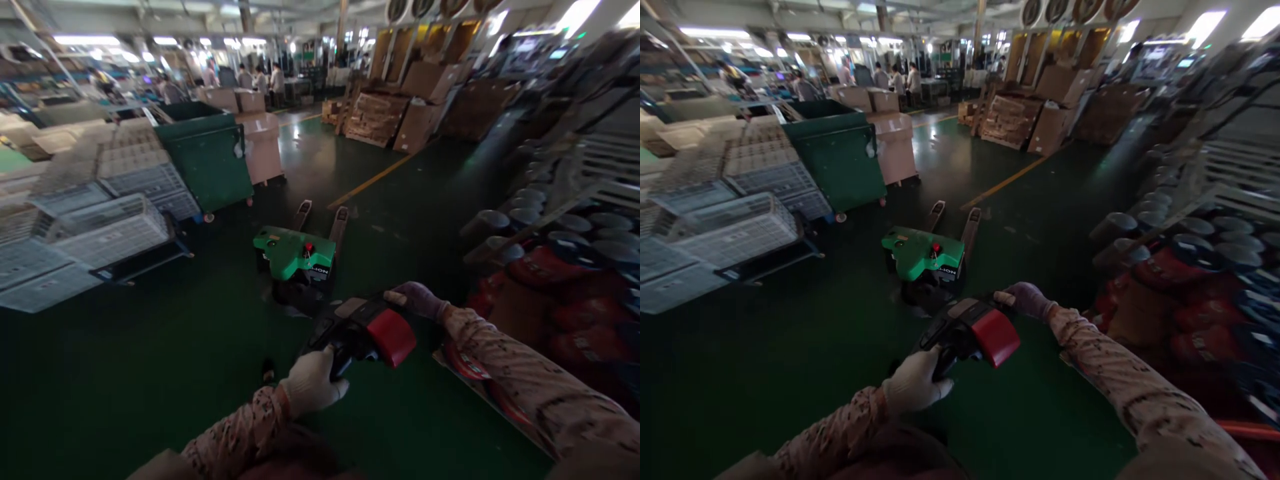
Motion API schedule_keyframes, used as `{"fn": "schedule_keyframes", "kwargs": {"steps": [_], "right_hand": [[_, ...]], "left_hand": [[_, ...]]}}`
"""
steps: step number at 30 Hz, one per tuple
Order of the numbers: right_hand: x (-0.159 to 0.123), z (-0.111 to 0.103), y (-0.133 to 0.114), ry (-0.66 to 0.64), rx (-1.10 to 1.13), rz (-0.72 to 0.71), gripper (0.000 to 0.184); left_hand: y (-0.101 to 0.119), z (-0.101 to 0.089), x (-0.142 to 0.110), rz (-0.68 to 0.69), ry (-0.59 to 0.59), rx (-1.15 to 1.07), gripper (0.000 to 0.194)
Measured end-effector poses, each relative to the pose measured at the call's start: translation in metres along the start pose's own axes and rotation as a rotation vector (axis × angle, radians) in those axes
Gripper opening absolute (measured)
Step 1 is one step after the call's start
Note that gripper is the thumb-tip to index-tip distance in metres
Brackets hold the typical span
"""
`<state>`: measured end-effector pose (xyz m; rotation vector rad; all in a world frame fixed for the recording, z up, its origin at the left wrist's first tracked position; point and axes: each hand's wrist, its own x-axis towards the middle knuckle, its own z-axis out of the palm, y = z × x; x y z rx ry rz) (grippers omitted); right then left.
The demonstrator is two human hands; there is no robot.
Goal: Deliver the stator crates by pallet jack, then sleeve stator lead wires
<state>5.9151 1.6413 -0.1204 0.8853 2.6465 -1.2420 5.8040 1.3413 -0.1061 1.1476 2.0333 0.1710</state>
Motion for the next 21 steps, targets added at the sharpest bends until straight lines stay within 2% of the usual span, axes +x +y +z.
{"fn": "schedule_keyframes", "kwargs": {"steps": [2, 10, 14, 21], "right_hand": [[0.014, 0.004, -0.011, 0.019, -0.069, 0.022, 0.064], [0.079, 0.021, -0.062, 0.012, -0.081, 0.058, 0.069], [0.122, 0.032, -0.089, 0.027, -0.122, 0.094, 0.067], [0.211, 0.06, -0.141, 0.034, -0.109, 0.129, 0.07]], "left_hand": [[-0.014, -0.014, 0.004, 0.006, 0.003, 0.005, 0.07], [-0.078, -0.077, 0.034, -0.002, 0.021, 0.05, 0.07], [-0.117, -0.12, 0.052, -0.014, 0.031, 0.105, 0.062], [-0.199, -0.202, 0.092, -0.021, 0.148, 0.192, 0.048]]}}
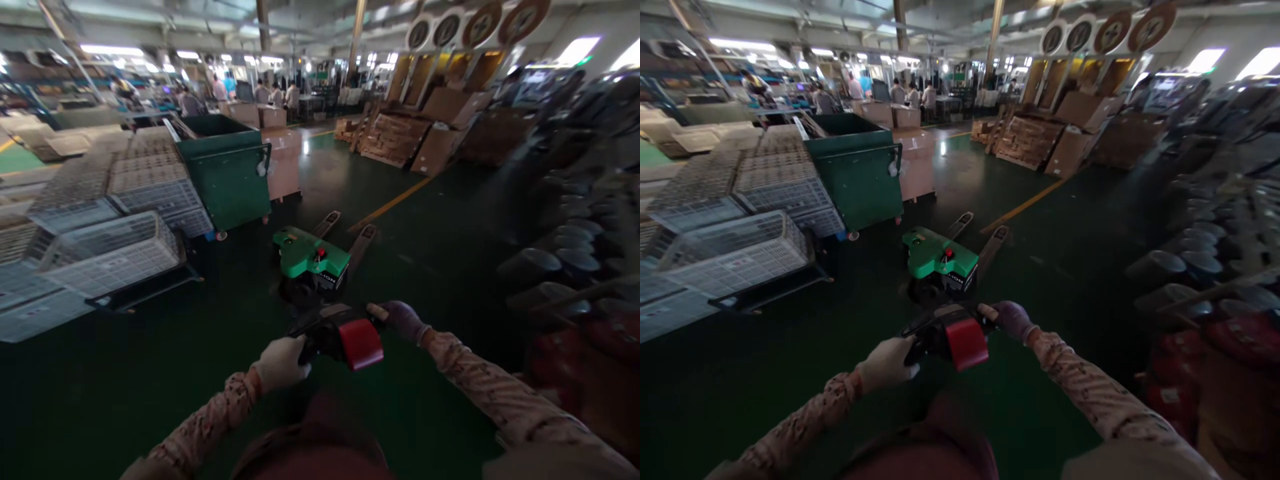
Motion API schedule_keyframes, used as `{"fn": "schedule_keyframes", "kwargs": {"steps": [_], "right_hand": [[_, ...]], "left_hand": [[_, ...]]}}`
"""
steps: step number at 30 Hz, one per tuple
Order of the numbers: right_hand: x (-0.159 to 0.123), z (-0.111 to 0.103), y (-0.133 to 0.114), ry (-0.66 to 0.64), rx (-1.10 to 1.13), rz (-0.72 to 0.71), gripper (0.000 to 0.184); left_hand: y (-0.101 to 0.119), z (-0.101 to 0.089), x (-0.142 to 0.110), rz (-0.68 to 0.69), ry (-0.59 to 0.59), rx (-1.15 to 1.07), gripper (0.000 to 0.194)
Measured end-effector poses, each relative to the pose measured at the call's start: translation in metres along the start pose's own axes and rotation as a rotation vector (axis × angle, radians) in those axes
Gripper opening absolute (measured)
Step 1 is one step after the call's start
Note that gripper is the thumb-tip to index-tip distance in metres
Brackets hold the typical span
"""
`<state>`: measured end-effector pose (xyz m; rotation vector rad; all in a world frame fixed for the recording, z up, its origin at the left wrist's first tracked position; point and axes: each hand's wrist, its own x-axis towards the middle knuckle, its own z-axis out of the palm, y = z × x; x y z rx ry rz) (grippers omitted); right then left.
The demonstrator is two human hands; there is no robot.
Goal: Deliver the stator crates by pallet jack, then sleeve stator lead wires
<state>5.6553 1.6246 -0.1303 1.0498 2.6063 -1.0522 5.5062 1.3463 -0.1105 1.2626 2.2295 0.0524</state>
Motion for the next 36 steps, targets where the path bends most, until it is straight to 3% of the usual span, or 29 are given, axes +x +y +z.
{"fn": "schedule_keyframes", "kwargs": {"steps": [8, 13, 20, 25, 29, 32, 36], "right_hand": [[0.107, 0.032, -0.098, -0.016, -0.222, 0.016, 0.06], [0.18, 0.049, -0.151, -0.1, -0.381, -0.088, 0.048], [0.304, 0.028, -0.206, -0.028, -0.298, -0.165, 0.037], [0.388, 0.007, -0.243, 0.047, -0.249, -0.091, 0.037], [0.441, -0.01, -0.278, -0.037, -0.246, -0.07, 0.042], [0.472, -0.019, -0.297, -0.055, -0.248, -0.051, 0.049], [0.495, -0.019, -0.313, -0.011, -0.201, 0.085, 0.06]], "left_hand": [[-0.12, -0.076, 0.078, -0.058, 0.037, 0.068, 0.036], [-0.196, -0.124, 0.14, -0.078, 0.006, 0.068, 0.031], [-0.281, -0.224, 0.26, 0.026, -0.008, 0.13, 0.023], [-0.333, -0.297, 0.345, 0.137, -0.051, 0.11, 0.024], [-0.365, -0.344, 0.394, 0.183, -0.08, 0.091, 0.024], [-0.381, -0.366, 0.422, 0.151, -0.03, 0.141, 0.028], [-0.398, -0.378, 0.447, 0.162, 0.033, 0.244, 0.03]]}}
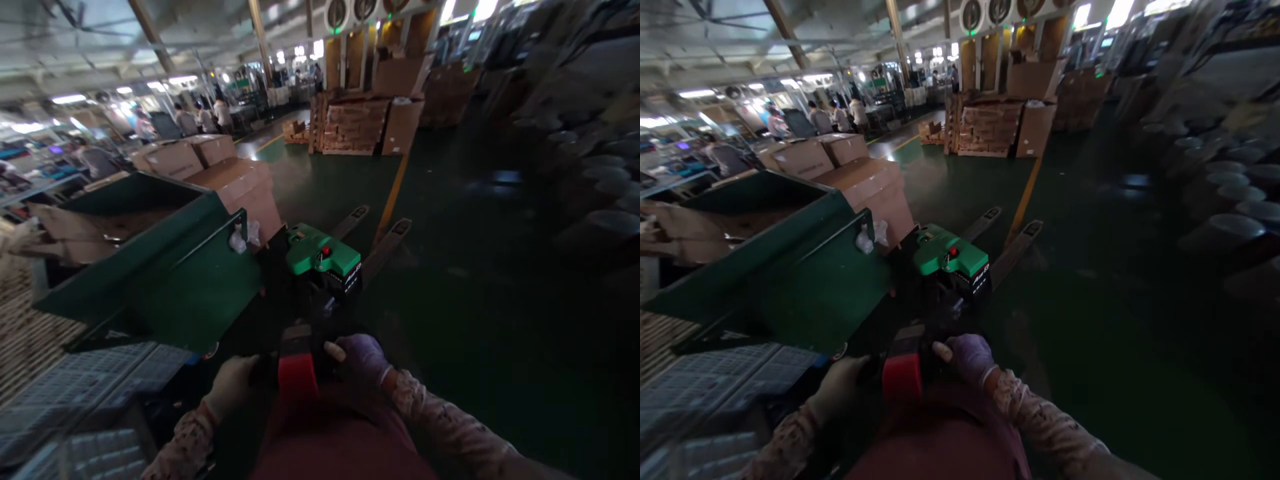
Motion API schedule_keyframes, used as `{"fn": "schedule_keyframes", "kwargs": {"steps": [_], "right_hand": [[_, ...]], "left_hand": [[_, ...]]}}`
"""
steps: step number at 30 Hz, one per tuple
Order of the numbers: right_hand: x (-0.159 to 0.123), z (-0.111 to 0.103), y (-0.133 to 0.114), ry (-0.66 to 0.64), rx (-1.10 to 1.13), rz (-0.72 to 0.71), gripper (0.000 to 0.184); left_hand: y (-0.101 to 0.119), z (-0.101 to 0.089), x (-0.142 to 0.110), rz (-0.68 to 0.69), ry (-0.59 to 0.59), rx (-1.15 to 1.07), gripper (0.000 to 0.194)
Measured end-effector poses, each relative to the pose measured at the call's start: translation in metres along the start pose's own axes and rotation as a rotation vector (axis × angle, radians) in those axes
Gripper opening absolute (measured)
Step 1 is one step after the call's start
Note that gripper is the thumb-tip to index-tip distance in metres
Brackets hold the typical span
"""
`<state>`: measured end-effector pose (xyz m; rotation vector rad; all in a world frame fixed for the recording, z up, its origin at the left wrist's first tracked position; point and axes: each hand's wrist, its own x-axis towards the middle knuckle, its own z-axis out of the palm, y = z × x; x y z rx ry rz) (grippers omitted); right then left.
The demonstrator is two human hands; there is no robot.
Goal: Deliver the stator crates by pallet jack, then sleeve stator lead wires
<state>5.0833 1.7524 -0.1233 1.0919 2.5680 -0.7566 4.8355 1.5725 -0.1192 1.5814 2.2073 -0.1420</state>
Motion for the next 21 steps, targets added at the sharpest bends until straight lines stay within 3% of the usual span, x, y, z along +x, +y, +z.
{"fn": "schedule_keyframes", "kwargs": {"steps": [3, 6, 12, 16, 21], "right_hand": [[0.005, 0.007, -0.017, 0.02, 0.068, 0.057, 0.06], [0.01, 0.019, -0.049, 0.038, 0.133, 0.115, 0.059], [0.04, 0.04, -0.13, 0.085, 0.241, 0.266, 0.057], [0.064, 0.04, -0.153, 0.139, 0.236, 0.357, 0.056], [0.094, 0.029, -0.156, 0.169, 0.216, 0.4, 0.056]], "left_hand": [[-0.026, 0.0, 0.009, 0.116, 0.0, 0.007, 0.031], [-0.069, -0.006, 0.017, 0.184, -0.023, -0.004, 0.034], [-0.153, -0.045, 0.05, 0.22, -0.128, 0.094, 0.037], [-0.171, -0.07, 0.078, 0.271, -0.15, 0.131, 0.038], [-0.176, -0.088, 0.113, 0.315, -0.129, 0.163, 0.033]]}}
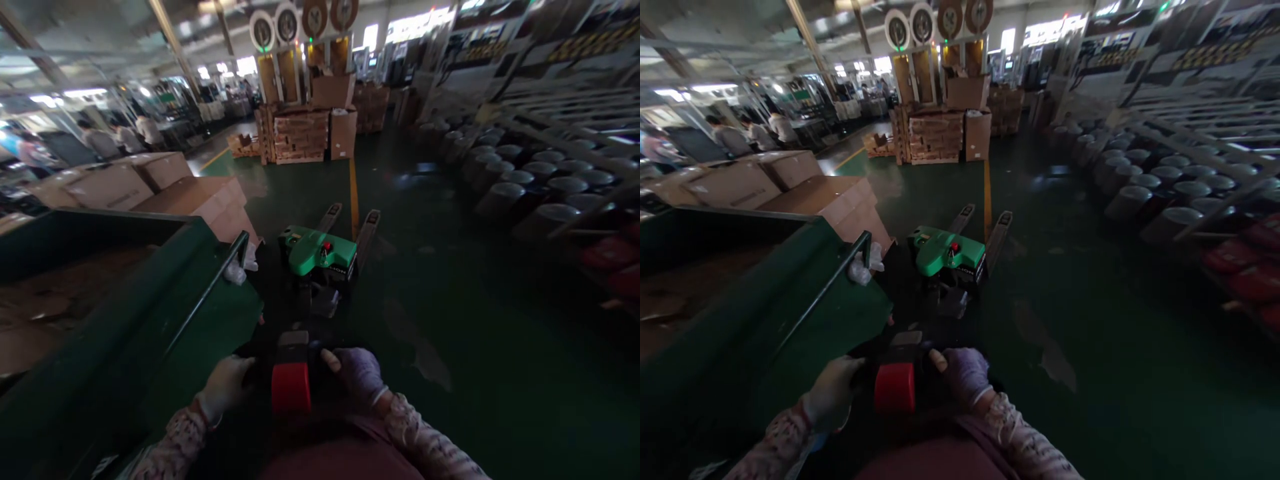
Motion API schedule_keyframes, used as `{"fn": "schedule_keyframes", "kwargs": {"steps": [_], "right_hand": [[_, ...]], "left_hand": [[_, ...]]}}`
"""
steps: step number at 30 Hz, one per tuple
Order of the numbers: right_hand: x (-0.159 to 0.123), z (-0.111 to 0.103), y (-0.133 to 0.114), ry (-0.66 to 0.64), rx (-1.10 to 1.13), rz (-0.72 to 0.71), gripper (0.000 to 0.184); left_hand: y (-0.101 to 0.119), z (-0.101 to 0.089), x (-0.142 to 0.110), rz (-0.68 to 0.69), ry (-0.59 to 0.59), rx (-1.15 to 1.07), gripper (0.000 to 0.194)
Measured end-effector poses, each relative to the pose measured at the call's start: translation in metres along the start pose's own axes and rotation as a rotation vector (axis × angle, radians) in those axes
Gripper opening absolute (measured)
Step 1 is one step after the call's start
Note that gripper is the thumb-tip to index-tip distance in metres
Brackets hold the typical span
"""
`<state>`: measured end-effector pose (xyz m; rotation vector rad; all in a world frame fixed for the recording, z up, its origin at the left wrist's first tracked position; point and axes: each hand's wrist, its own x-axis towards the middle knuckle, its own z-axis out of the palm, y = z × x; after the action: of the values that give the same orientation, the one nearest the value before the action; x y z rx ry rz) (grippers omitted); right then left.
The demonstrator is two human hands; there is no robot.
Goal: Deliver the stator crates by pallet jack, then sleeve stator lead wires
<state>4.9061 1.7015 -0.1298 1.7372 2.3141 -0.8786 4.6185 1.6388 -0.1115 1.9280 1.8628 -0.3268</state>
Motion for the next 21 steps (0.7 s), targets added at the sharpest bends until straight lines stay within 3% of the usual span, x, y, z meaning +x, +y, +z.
{"fn": "schedule_keyframes", "kwargs": {"steps": [6, 11, 21], "right_hand": [[0.048, -0.012, -0.012, 0.032, 0.008, 0.018, 0.055], [0.096, -0.034, -0.01, 0.028, -0.03, 0.009, 0.056], [0.216, -0.099, 0.016, -0.03, -0.015, -0.092, 0.059]], "left_hand": [[-0.019, -0.011, 0.043, -0.083, 0.144, 0.066, 0.046], [-0.01, -0.027, 0.089, -0.138, 0.271, 0.027, 0.044], [-0.004, -0.067, 0.2, -0.233, 0.307, 0.021, 0.048]]}}
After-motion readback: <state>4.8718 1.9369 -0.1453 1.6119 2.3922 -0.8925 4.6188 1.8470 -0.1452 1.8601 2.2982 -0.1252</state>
